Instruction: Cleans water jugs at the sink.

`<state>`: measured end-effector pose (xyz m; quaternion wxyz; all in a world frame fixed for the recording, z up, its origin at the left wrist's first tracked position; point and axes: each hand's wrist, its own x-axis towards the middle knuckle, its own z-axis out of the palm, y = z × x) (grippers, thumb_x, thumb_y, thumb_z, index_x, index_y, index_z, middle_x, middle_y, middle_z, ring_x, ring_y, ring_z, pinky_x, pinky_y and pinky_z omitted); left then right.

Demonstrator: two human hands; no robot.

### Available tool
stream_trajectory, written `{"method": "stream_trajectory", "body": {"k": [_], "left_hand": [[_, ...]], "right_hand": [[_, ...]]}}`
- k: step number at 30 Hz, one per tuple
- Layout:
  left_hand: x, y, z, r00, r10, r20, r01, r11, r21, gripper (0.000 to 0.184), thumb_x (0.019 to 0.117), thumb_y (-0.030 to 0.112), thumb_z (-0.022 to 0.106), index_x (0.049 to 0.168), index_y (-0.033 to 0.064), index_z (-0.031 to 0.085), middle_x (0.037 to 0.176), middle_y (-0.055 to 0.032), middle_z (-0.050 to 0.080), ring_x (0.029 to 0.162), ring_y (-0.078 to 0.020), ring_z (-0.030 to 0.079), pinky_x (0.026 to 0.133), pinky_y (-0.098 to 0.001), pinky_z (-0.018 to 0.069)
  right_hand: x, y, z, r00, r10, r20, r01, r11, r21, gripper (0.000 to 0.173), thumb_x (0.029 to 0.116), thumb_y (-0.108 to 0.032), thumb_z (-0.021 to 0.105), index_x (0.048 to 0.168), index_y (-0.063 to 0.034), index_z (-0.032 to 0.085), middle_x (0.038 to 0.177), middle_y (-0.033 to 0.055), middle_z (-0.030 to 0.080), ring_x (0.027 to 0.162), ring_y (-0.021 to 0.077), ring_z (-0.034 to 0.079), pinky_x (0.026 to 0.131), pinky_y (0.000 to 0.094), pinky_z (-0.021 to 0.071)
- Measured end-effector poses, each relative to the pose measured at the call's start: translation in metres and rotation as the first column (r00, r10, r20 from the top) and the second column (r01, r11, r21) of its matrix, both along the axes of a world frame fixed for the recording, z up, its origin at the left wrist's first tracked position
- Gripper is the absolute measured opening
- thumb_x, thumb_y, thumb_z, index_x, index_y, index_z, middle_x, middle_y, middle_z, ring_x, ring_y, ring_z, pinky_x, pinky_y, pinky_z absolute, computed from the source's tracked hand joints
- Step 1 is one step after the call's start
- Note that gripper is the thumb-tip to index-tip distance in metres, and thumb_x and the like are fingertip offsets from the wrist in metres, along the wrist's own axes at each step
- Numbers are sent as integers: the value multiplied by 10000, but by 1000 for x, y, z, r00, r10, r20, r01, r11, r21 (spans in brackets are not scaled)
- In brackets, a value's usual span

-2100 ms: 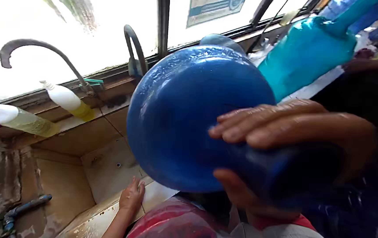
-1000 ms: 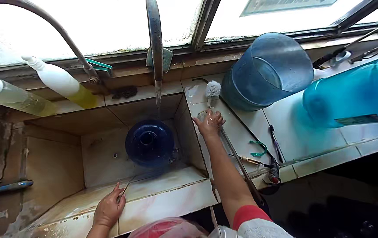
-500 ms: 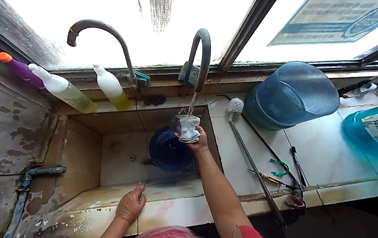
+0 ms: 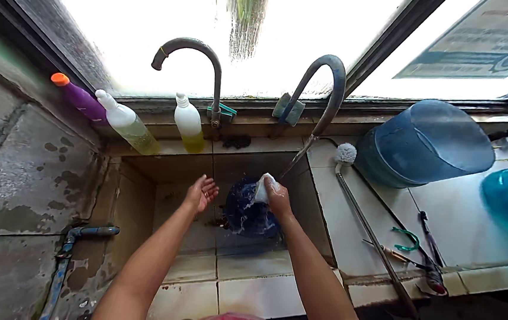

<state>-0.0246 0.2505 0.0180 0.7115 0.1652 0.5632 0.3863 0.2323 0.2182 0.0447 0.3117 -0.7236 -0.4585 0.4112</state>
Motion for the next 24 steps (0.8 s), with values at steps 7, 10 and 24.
{"method": "stream_trajectory", "body": {"k": [7, 10, 24], "left_hand": [[-26, 162, 24, 707, 476, 523, -471, 869, -152, 783, 961, 776, 302, 1488, 201, 363, 1331, -196, 575, 1090, -332, 651, 839, -436, 589], [-19, 159, 27, 699, 478, 532, -469, 868, -164, 552, 1016, 537, 474, 1414, 156, 441, 1288, -185, 599, 1084, -330, 661, 835, -429, 601], [34, 47, 57, 948, -106, 300, -152, 677, 720, 923, 715, 345, 917, 1405, 8, 405, 1260, -166, 649, 1123, -287, 673, 987, -487, 569]], "right_hand": [[0, -50, 3, 728, -375, -574, 286, 927, -243, 547, 1124, -446, 158, 1260, -68, 529, 770, 87, 648, 516, 179, 598, 449, 340, 535], [-2, -60, 1, 546, -367, -753, 264, 928, -262, 501, 1131, -404, 179, 1283, -72, 523, 891, 107, 688, 644, 201, 674, 544, 356, 593], [-37, -60, -6, 266, -515, -815, 186, 857, -481, 540, 1112, -483, 252, 1230, -46, 546, 852, 145, 677, 645, 219, 674, 584, 343, 602]]}}
